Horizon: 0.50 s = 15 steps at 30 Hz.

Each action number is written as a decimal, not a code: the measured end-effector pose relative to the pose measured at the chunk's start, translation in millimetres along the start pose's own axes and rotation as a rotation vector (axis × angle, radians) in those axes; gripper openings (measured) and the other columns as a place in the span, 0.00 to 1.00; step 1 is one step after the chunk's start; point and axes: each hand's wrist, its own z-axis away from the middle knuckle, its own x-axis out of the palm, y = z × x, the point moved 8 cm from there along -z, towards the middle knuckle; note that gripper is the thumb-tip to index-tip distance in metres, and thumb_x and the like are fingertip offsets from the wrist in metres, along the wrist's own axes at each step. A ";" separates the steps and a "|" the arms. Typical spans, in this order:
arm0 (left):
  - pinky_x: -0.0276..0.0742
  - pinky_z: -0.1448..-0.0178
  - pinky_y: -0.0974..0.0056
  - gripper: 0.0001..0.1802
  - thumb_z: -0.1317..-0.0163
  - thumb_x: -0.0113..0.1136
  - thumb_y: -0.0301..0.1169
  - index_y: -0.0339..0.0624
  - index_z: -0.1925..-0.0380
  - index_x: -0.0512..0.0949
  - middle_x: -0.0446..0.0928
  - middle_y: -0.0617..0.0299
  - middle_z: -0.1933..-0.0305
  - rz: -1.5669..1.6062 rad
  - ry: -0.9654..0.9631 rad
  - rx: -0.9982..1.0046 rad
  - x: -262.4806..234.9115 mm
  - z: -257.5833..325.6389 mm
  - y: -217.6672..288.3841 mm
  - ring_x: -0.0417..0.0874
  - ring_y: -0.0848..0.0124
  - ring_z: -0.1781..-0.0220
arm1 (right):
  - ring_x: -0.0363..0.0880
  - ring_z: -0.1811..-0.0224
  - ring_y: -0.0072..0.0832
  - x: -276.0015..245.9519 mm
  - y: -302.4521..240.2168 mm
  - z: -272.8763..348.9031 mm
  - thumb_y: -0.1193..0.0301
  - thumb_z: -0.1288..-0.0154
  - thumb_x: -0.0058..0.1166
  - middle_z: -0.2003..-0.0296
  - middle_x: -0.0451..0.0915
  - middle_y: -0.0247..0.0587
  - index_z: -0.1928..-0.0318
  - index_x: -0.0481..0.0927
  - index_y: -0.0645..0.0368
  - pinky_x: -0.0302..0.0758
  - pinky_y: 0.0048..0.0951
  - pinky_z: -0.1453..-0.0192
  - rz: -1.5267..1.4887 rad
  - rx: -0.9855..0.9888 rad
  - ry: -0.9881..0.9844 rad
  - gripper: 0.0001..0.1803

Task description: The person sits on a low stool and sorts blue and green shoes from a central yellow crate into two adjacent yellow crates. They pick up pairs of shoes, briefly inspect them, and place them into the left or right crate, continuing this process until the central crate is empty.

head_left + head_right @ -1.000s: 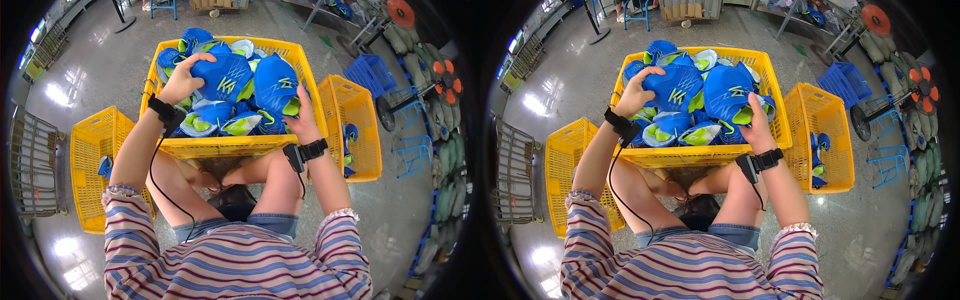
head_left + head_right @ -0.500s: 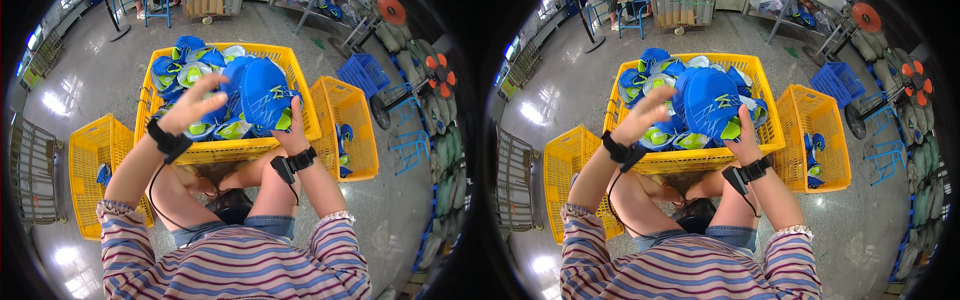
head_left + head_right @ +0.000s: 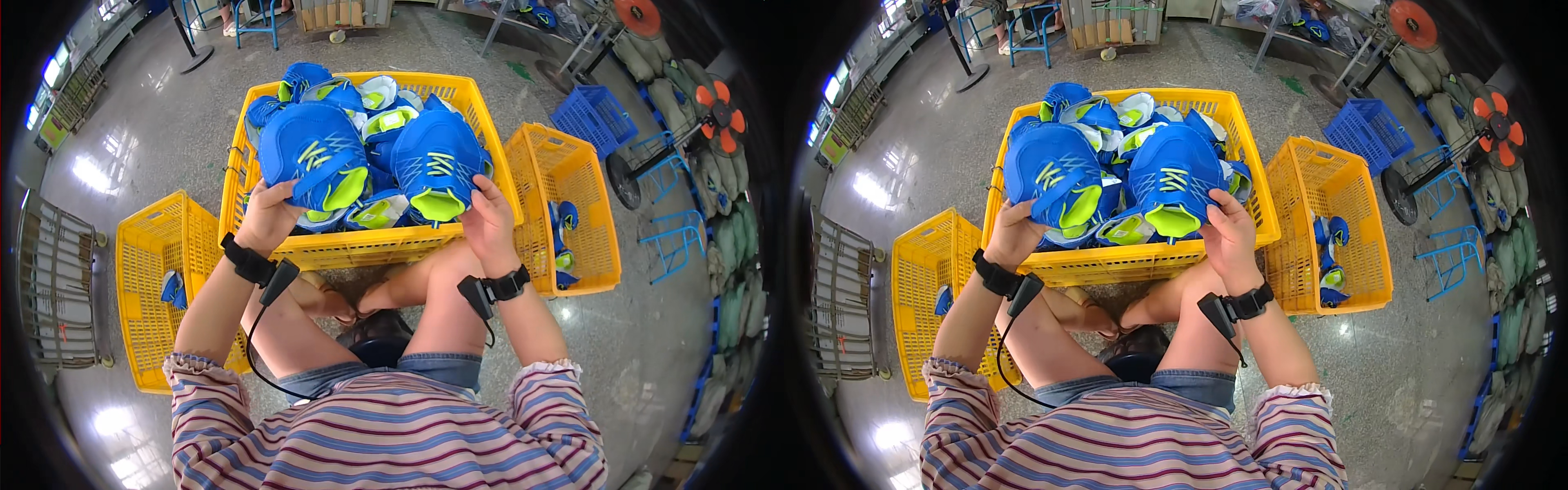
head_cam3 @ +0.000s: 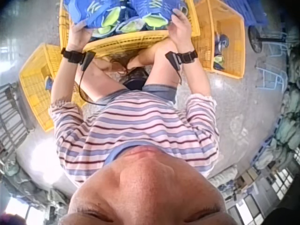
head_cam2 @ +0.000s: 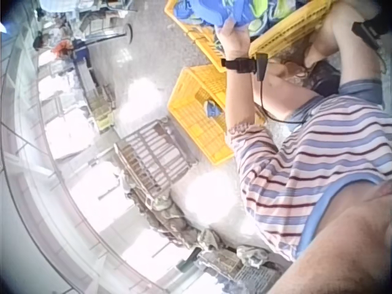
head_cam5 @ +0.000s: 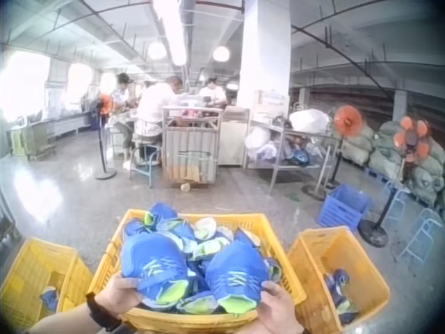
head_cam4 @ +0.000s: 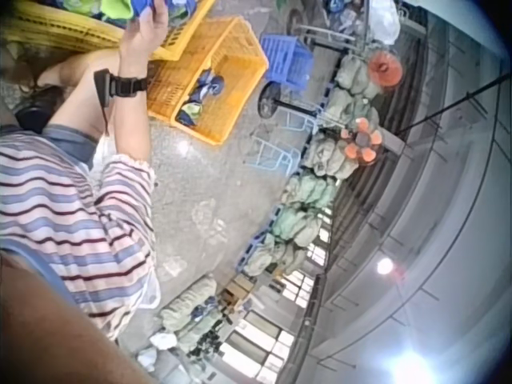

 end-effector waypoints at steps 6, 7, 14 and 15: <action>0.69 0.42 0.50 0.25 0.46 0.48 0.18 0.33 0.45 0.63 0.70 0.51 0.45 -0.013 0.049 -0.030 -5.9 9.2 -8.3 0.73 0.58 0.46 | 0.74 0.50 0.34 0.8 6.3 -1.0 0.78 0.41 0.51 0.52 0.75 0.42 0.53 0.73 0.55 0.71 0.39 0.44 0.003 0.044 -0.033 0.14; 0.69 0.42 0.51 0.25 0.46 0.48 0.19 0.33 0.46 0.63 0.71 0.51 0.46 -0.005 0.054 -0.041 -3.0 8.9 -8.3 0.74 0.58 0.46 | 0.74 0.49 0.34 1.5 6.9 -1.1 0.78 0.41 0.50 0.51 0.74 0.42 0.53 0.73 0.55 0.70 0.40 0.44 -0.020 0.043 -0.039 0.14; 0.73 0.45 0.56 0.23 0.47 0.49 0.19 0.33 0.47 0.64 0.73 0.53 0.50 -0.113 0.080 -0.122 0.6 8.6 -26.7 0.77 0.62 0.51 | 0.76 0.54 0.33 15.8 17.1 14.7 0.76 0.37 0.46 0.55 0.76 0.43 0.54 0.71 0.56 0.73 0.39 0.47 -0.292 0.283 0.223 0.10; 0.73 0.45 0.56 0.23 0.46 0.49 0.19 0.33 0.47 0.64 0.73 0.53 0.50 -0.133 0.082 -0.127 -1.4 8.7 -30.1 0.77 0.63 0.51 | 0.75 0.53 0.32 15.8 16.1 12.1 0.74 0.37 0.46 0.55 0.75 0.43 0.53 0.71 0.56 0.72 0.38 0.46 -0.249 0.237 0.102 0.11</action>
